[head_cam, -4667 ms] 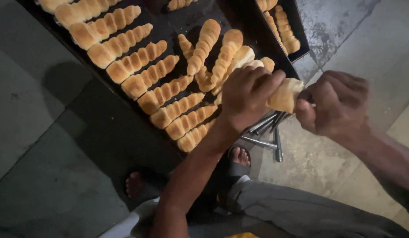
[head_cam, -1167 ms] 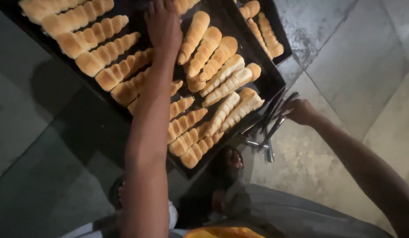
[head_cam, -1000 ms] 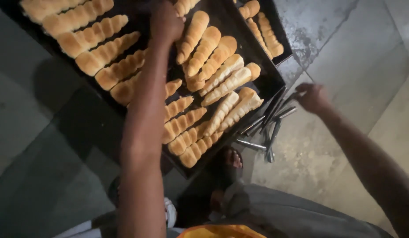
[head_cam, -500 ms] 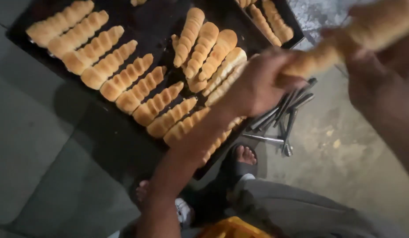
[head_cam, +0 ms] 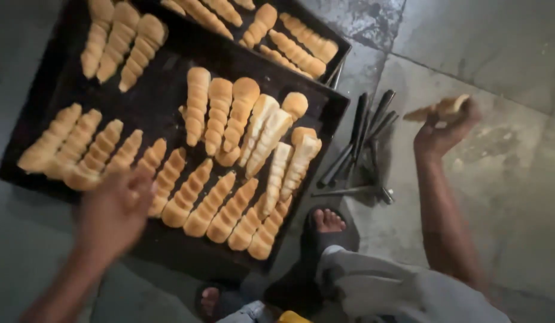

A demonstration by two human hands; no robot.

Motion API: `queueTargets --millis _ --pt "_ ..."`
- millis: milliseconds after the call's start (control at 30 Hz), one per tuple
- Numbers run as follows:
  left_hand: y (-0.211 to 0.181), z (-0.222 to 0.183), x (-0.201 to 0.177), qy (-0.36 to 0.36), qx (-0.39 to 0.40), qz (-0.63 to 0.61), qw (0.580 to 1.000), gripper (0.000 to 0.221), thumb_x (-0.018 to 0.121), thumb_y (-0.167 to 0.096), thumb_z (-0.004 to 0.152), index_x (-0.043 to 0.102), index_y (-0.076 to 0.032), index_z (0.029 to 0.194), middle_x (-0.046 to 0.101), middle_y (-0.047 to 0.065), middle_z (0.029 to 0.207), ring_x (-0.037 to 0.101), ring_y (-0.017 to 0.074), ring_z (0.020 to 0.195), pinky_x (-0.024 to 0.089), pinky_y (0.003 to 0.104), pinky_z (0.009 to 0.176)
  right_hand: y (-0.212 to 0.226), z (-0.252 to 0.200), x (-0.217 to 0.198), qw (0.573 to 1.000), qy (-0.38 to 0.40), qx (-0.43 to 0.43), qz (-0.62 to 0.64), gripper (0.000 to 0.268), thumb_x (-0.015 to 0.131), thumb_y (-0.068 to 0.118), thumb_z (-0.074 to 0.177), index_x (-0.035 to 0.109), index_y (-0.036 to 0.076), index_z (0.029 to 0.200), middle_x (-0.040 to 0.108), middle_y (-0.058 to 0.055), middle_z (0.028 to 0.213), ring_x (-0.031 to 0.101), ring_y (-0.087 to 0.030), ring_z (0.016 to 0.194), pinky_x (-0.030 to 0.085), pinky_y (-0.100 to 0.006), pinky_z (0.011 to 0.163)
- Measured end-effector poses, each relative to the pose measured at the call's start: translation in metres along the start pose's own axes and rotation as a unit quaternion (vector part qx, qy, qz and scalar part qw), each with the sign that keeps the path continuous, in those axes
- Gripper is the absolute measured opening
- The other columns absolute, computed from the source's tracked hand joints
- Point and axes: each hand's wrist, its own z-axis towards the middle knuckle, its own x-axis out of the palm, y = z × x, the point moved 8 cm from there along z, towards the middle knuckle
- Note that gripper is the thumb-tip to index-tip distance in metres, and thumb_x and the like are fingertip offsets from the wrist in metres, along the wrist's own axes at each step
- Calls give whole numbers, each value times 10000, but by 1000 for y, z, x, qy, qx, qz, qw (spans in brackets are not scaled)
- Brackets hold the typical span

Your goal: Removing cone-shaped bread rolls from their metal molds onto a baking tray.

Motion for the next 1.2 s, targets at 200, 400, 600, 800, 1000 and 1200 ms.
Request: queueTargets --millis 200,400,600,800,1000,1200 --pt "20 -50 43 101 -191 -66 974 310 690 -260 945 683 -59 1180 700 124 1106 732 214 942 590 373 743 -41 -24 -14 998 -6 66 15 795 851 221 1022 335 52 1602 504 -162 1432 570 -299 1289 516 -435 1113" --pt "-26 -52 23 6 26 -40 999 313 722 -214 881 694 -25 1129 710 124 1113 721 226 925 574 350 808 -18 -15 -25 996 25 13 -90 914 869 293 1044 255 21 1665 470 -210 1511 550 -365 1372 481 -487 1202" --pt "-110 -55 -7 -59 83 -90 991 224 724 -153 885 711 -33 1074 721 99 1073 737 252 984 569 358 829 196 25 -53 996 71 -54 21 590 840 320 976 531 50 1400 704 -114 1055 724 -305 969 549 -446 1040" --pt "-244 -81 -4 -46 437 56 897 327 676 -337 978 660 -29 1087 676 107 976 655 288 849 521 417 728 340 9 -20 873 335 -117 335 548 762 254 755 623 -29 1204 693 -173 1069 659 -338 897 528 -408 805" --pt "-231 -86 33 -21 477 196 857 518 444 -534 1082 584 -98 840 555 36 682 549 191 618 438 334 592 418 -26 -15 733 403 -180 518 460 851 253 905 586 -17 1166 689 -140 1094 704 -297 963 572 -403 842" --pt "-217 -90 27 -82 512 209 829 626 297 -612 1089 511 -121 765 520 22 646 512 166 582 399 312 566 427 -25 -8 684 490 -105 531 568 943 196 765 620 -39 1168 705 -149 1038 688 -275 916 562 -383 795"
